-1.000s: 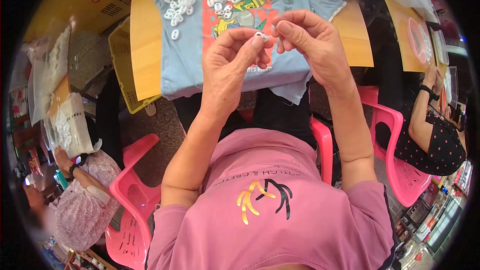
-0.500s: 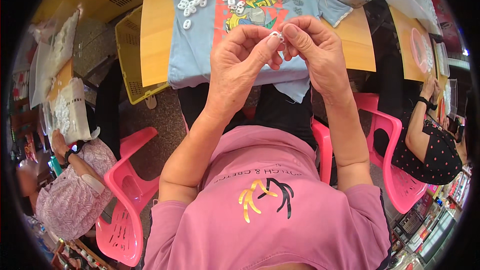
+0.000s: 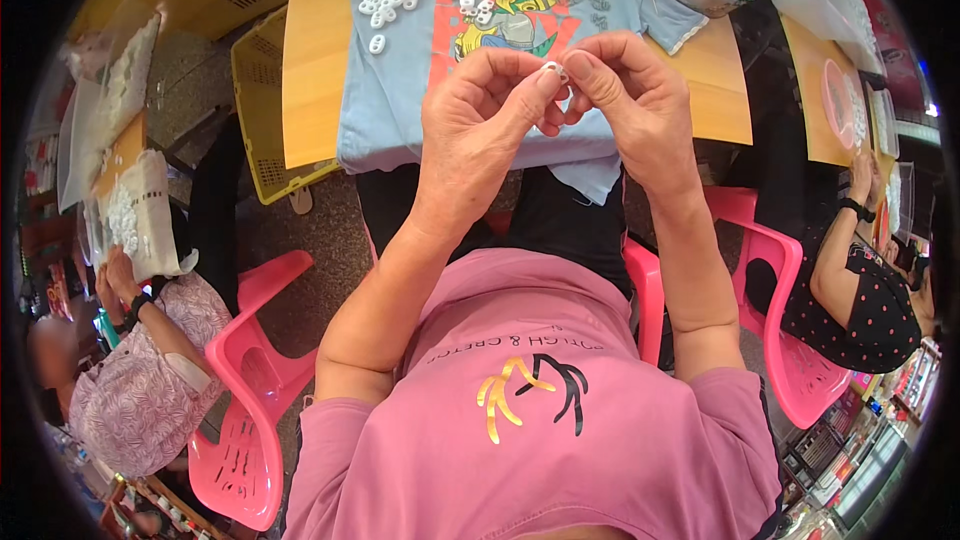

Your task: Sorting white plastic buttons or fasteners for garment production.

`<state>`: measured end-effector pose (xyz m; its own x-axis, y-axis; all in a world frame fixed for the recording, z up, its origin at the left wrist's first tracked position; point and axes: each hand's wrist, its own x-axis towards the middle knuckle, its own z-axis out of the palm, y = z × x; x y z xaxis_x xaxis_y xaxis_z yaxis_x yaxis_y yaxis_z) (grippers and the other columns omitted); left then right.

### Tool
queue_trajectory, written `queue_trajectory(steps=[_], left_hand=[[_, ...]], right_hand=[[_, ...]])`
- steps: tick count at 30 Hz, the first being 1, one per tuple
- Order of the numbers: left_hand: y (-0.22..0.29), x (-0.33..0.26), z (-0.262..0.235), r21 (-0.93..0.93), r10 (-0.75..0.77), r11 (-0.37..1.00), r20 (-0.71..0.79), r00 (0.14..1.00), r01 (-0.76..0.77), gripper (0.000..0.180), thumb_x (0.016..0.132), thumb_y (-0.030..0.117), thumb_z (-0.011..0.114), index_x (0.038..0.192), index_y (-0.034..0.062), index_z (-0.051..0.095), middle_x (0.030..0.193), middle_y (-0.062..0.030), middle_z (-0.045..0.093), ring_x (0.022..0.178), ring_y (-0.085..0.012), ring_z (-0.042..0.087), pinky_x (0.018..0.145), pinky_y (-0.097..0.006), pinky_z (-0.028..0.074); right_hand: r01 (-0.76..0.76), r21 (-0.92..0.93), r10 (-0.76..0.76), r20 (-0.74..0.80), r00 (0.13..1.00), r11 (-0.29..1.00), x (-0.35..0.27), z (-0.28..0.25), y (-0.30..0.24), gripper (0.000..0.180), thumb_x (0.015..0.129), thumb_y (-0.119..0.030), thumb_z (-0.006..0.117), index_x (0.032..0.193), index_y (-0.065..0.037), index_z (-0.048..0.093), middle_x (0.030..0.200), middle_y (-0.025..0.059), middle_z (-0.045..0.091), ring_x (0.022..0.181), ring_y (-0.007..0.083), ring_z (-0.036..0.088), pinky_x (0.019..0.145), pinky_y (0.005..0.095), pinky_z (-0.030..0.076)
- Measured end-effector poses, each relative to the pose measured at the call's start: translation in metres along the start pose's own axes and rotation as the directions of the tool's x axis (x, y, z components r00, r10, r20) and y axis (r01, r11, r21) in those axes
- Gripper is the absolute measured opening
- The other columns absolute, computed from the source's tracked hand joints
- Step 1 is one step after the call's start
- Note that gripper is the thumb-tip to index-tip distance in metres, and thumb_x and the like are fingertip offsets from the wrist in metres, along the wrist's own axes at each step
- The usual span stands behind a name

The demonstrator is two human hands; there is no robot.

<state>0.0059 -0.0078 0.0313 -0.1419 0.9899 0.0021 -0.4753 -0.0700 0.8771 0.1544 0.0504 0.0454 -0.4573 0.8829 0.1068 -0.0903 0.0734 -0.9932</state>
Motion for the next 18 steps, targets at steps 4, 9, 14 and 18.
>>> queue_trajectory(steps=[4,9,14,18], left_hand=[[-0.001,-0.001,0.001,0.108,0.05,0.993,-0.042,0.998,-0.046,0.014,0.092,0.009,0.066,0.096,-0.0036,0.062,0.083,-0.0075,0.068,0.071,-0.01,0.063,0.065,-0.023,0.053],[-0.009,-0.001,0.002,0.131,0.096,0.988,-0.06,0.994,-0.087,0.012,0.091,0.007,0.066,0.095,-0.0039,0.062,0.08,-0.0069,0.068,0.07,-0.0095,0.063,0.064,-0.023,0.053],[-0.013,0.013,-0.003,0.178,0.003,0.984,-0.055,0.998,0.007,0.017,0.092,0.012,0.066,0.095,-0.0044,0.062,0.081,-0.0064,0.067,0.07,-0.0094,0.062,0.063,-0.023,0.052],[-0.004,0.018,-0.007,0.166,-0.079,0.983,0.003,0.997,0.077,0.022,0.092,0.017,0.066,0.096,-0.0043,0.063,0.08,-0.0058,0.066,0.07,-0.0097,0.062,0.064,-0.023,0.052]], right_hand=[[0.081,-0.036,-0.082,-0.028,0.996,0.996,-0.003,0.006,-0.001,0.013,0.094,-0.01,0.063,0.098,0.002,0.063,0.084,0.0039,0.064,0.072,0.009,0.06,0.065,0.0234,0.052],[0.063,0.013,-0.063,-0.01,0.998,0.998,-0.003,0.005,0.01,0.012,0.094,-0.01,0.062,0.097,0.002,0.062,0.086,0.0049,0.065,0.075,0.0108,0.064,0.068,0.024,0.054],[-0.077,0.004,0.077,-0.135,0.988,0.997,0.0,0.003,0.02,0.013,0.094,-0.011,0.063,0.097,0.002,0.062,0.087,0.0055,0.066,0.072,0.0116,0.064,0.068,0.0246,0.055],[-0.012,-0.156,0.0,-0.077,0.997,0.988,0.003,-0.008,0.014,0.012,0.094,-0.009,0.062,0.096,0.003,0.061,0.087,0.0053,0.065,0.074,0.0115,0.064,0.069,0.024,0.055]])
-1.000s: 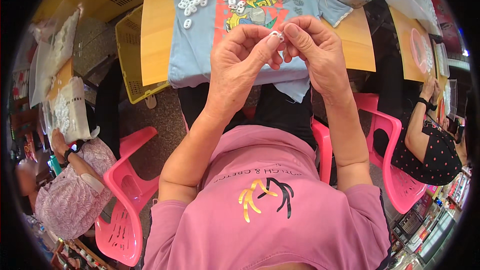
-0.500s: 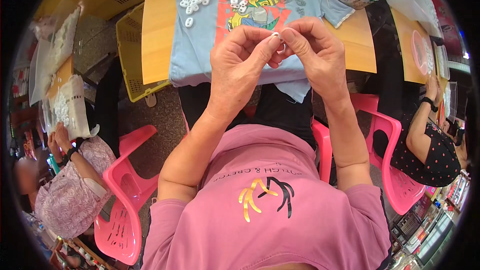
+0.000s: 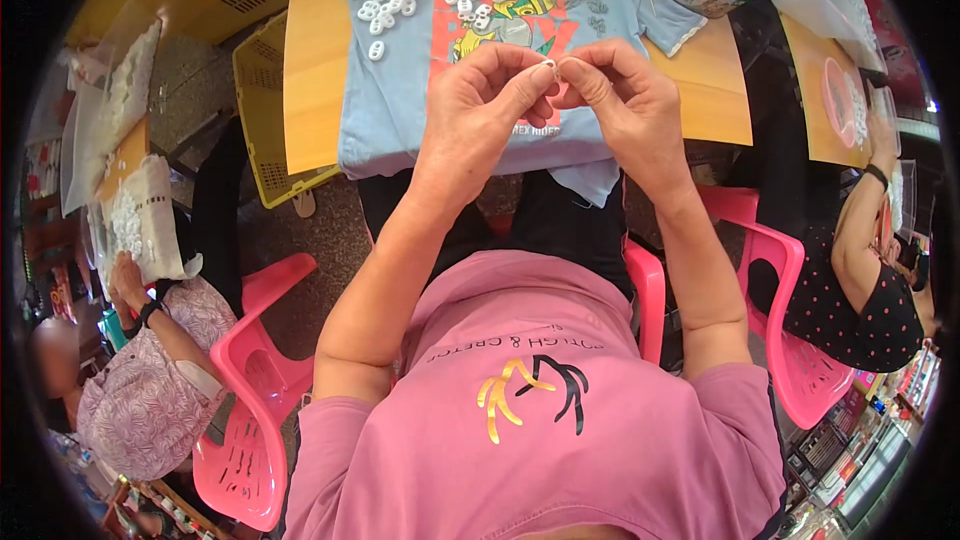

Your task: Sorting white plastic buttons or fasteners for garment production.

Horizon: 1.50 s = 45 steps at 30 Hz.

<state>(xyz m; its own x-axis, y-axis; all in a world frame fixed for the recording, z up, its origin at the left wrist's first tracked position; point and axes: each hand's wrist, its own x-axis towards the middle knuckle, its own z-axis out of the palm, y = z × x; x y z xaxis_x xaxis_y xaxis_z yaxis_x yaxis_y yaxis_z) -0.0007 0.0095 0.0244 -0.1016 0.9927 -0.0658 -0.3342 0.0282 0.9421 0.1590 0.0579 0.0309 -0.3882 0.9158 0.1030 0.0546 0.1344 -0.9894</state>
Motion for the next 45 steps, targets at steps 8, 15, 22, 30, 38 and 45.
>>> queue_trajectory(steps=[8,15,22,30,38,45], left_hand=[[0.001,-0.003,-0.002,-0.147,-0.057,0.987,0.049,0.997,0.063,0.022,0.09,0.017,0.069,0.097,-0.0027,0.064,0.077,-0.0047,0.065,0.067,-0.0093,0.06,0.063,-0.023,0.05],[0.001,-0.007,0.004,-0.164,-0.038,0.986,-0.009,0.999,0.036,0.02,0.09,0.015,0.069,0.096,-0.0027,0.064,0.079,-0.0053,0.066,0.068,-0.0093,0.06,0.063,-0.023,0.049],[-0.008,-0.008,0.009,-0.09,0.079,0.992,-0.102,0.992,-0.089,0.015,0.09,0.011,0.068,0.095,-0.0026,0.063,0.08,-0.0055,0.066,0.068,-0.0089,0.06,0.063,-0.022,0.049],[-0.012,0.005,-0.016,-0.143,-0.066,0.988,-0.032,0.997,0.061,0.017,0.09,0.013,0.068,0.096,-0.0018,0.064,0.08,-0.0053,0.066,0.067,-0.0106,0.061,0.063,-0.024,0.05],[0.003,-0.005,-0.017,-0.143,-0.089,0.985,0.027,0.996,0.092,0.018,0.09,0.013,0.069,0.096,-0.0024,0.064,0.08,-0.0057,0.066,0.067,-0.0103,0.06,0.062,-0.024,0.049],[0.002,-0.013,-0.001,-0.137,-0.014,0.991,-0.096,0.995,0.001,0.016,0.089,0.01,0.069,0.095,-0.0032,0.064,0.081,-0.0067,0.067,0.067,-0.0098,0.06,0.062,-0.023,0.049]], right_hand=[[0.495,-0.468,-0.471,0.177,0.864,0.732,0.006,-0.009,-0.006,0.006,0.09,-0.002,0.063,0.094,0.002,0.06,0.083,0.0099,0.061,0.07,0.0172,0.061,0.059,0.0274,0.048],[0.456,-0.494,-0.471,0.103,0.876,0.74,0.0,0.002,-0.001,0.004,0.091,-0.001,0.06,0.089,0.002,0.058,0.08,0.0088,0.06,0.066,0.0157,0.062,0.058,0.0265,0.047],[0.399,-0.454,-0.429,0.04,0.903,0.797,0.002,0.011,0.005,0.006,0.092,-0.002,0.06,0.088,0.001,0.059,0.076,0.0068,0.06,0.065,0.0132,0.062,0.058,0.0253,0.047],[0.256,-0.391,-0.229,0.114,0.967,0.884,0.018,0.0,0.007,0.006,0.091,-0.004,0.062,0.089,0.001,0.06,0.076,0.0092,0.06,0.067,0.0166,0.061,0.058,0.0294,0.048],[0.695,-0.435,-0.51,0.476,0.717,0.572,0.025,-0.011,-0.008,0.008,0.089,-0.003,0.063,0.089,0.003,0.058,0.078,0.0132,0.057,0.071,0.0321,0.056,0.061,0.0358,0.046],[0.701,-0.409,-0.605,0.355,0.712,0.584,0.018,0.001,0.0,0.007,0.087,0.0,0.063,0.088,0.003,0.057,0.077,0.0131,0.057,0.067,0.03,0.056,0.059,0.0363,0.046]])
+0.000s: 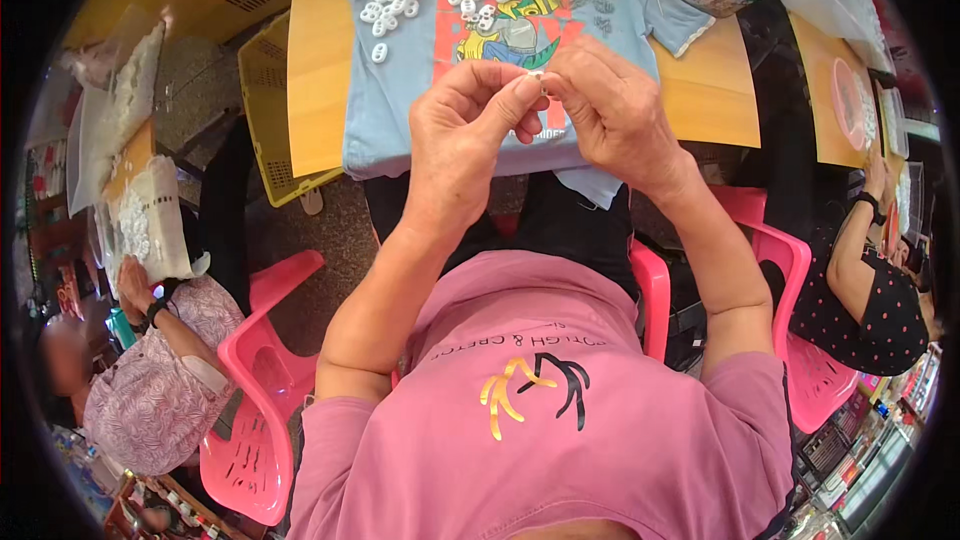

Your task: Sorting white plastic buttons or fasteners for garment production.

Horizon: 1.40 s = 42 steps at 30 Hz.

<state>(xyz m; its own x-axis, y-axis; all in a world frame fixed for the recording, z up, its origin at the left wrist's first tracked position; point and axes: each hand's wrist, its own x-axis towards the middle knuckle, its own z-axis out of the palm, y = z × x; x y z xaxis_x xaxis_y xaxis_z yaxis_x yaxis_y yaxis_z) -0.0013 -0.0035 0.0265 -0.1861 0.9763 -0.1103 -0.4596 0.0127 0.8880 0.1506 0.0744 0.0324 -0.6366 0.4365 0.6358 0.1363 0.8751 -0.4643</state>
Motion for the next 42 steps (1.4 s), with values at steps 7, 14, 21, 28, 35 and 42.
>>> queue_trajectory(steps=[7,14,21,28,35,42], left_hand=[[-0.009,0.009,-0.012,-0.016,-0.041,0.999,0.015,0.999,0.041,0.013,0.091,0.009,0.067,0.095,-0.0026,0.063,0.081,-0.0065,0.066,0.067,-0.0104,0.06,0.063,-0.024,0.049],[-0.003,-0.002,-0.015,-0.022,-0.05,0.998,0.072,0.996,0.052,0.015,0.091,0.01,0.067,0.097,-0.002,0.063,0.08,-0.0056,0.066,0.068,-0.0099,0.06,0.062,-0.024,0.049],[-0.007,-0.008,-0.008,-0.012,0.011,1.0,0.018,1.0,-0.011,0.013,0.09,0.01,0.068,0.094,-0.0013,0.062,0.081,-0.0065,0.067,0.068,-0.0088,0.059,0.061,-0.023,0.048],[-0.014,0.007,-0.029,0.006,0.027,1.0,-0.042,0.999,-0.026,0.014,0.091,0.011,0.066,0.095,-0.0013,0.063,0.081,-0.0061,0.067,0.067,-0.0098,0.06,0.063,-0.024,0.049],[-0.013,0.014,-0.047,-0.015,0.051,0.998,-0.139,0.989,-0.054,0.016,0.093,0.013,0.065,0.098,-0.0019,0.062,0.082,-0.0069,0.067,0.069,-0.01,0.06,0.065,-0.023,0.049],[-0.014,0.011,-0.055,-0.004,0.099,0.995,-0.202,0.974,-0.102,0.018,0.093,0.015,0.065,0.099,-0.0014,0.062,0.084,-0.0082,0.068,0.07,-0.009,0.061,0.066,-0.023,0.049]], right_hand=[[-0.194,0.081,0.194,0.007,0.981,0.978,-0.005,0.009,0.005,0.005,0.089,0.0,0.06,0.088,0.003,0.057,0.077,0.0133,0.057,0.066,0.0291,0.055,0.059,0.0358,0.045],[-0.144,0.107,0.134,0.098,0.986,0.984,-0.005,-0.002,0.0,0.005,0.09,-0.001,0.06,0.09,0.003,0.058,0.078,0.014,0.057,0.068,0.0291,0.057,0.06,0.0346,0.046],[-0.174,0.163,0.173,0.021,0.985,0.971,-0.009,0.012,-0.004,0.006,0.092,-0.003,0.059,0.09,0.003,0.058,0.077,0.0119,0.059,0.065,0.0242,0.058,0.056,0.0327,0.046],[-0.393,0.24,0.377,0.112,0.919,0.887,0.0,0.032,0.006,0.015,0.097,-0.008,0.054,0.088,0.003,0.058,0.075,0.0089,0.059,0.064,0.0167,0.061,0.055,0.0287,0.047],[-0.297,-0.044,0.297,-0.02,0.955,0.954,0.037,0.028,0.08,0.014,0.091,-0.014,0.062,0.096,-0.003,0.068,0.084,0.0096,0.065,0.071,0.02,0.064,0.064,0.0321,0.05],[-0.256,-0.434,0.327,0.097,0.94,0.864,0.042,0.037,0.088,0.014,0.084,-0.02,0.067,0.094,-0.011,0.071,0.091,0.0047,0.064,0.081,0.0283,0.064,0.072,0.0393,0.051]])
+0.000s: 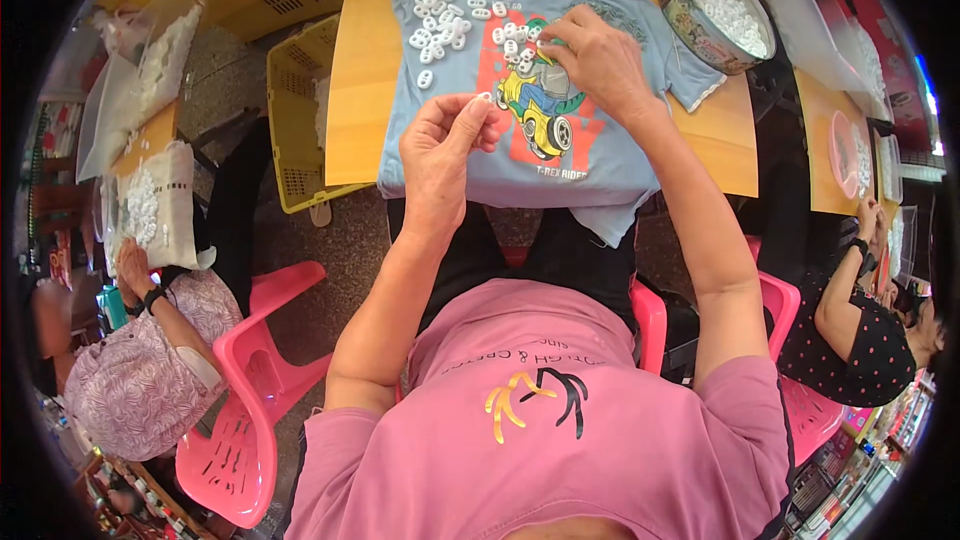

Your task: Sorting white plastic buttons or fasteners for garment production.

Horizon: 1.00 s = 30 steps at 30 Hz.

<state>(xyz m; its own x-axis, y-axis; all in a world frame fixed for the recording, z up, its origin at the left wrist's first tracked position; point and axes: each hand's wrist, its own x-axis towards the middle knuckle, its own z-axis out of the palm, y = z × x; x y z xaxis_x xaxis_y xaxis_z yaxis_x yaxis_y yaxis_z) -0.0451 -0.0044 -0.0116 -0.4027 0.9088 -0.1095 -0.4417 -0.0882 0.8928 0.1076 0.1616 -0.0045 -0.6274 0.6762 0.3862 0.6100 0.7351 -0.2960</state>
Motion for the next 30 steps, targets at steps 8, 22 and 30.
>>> queue_trajectory(steps=[8,22,30], left_hand=[[0.003,-0.002,0.004,-0.007,0.02,1.0,-0.015,1.0,-0.02,0.018,0.093,0.015,0.066,0.098,-0.0014,0.061,0.083,-0.0083,0.068,0.07,-0.0088,0.061,0.065,-0.024,0.049],[0.011,-0.013,0.021,0.061,0.178,0.982,0.046,0.983,-0.181,0.016,0.093,0.011,0.064,0.1,-0.0032,0.061,0.085,-0.0088,0.068,0.072,-0.01,0.062,0.067,-0.025,0.052],[0.015,-0.015,0.038,-0.203,-0.018,0.978,0.125,0.992,0.044,0.018,0.093,0.011,0.065,0.103,-0.0025,0.06,0.088,-0.0097,0.067,0.073,-0.0126,0.063,0.064,-0.027,0.053]], right_hand=[[0.047,-0.001,-0.047,-0.01,0.999,0.999,0.002,0.004,0.002,0.017,0.084,-0.023,0.067,0.094,-0.01,0.068,0.094,0.0053,0.065,0.085,0.0278,0.065,0.073,0.0388,0.051],[-0.171,0.406,0.136,0.115,0.984,0.898,-0.006,-0.014,-0.005,0.027,0.087,-0.02,0.068,0.107,-0.002,0.067,0.087,0.0075,0.067,0.08,0.0206,0.063,0.073,0.0335,0.049],[-0.455,0.889,0.265,0.426,0.865,0.057,-0.044,-0.049,-0.042,0.028,0.094,-0.018,0.063,0.115,0.0,0.065,0.082,0.0009,0.062,0.069,0.0062,0.056,0.065,0.0213,0.05]])
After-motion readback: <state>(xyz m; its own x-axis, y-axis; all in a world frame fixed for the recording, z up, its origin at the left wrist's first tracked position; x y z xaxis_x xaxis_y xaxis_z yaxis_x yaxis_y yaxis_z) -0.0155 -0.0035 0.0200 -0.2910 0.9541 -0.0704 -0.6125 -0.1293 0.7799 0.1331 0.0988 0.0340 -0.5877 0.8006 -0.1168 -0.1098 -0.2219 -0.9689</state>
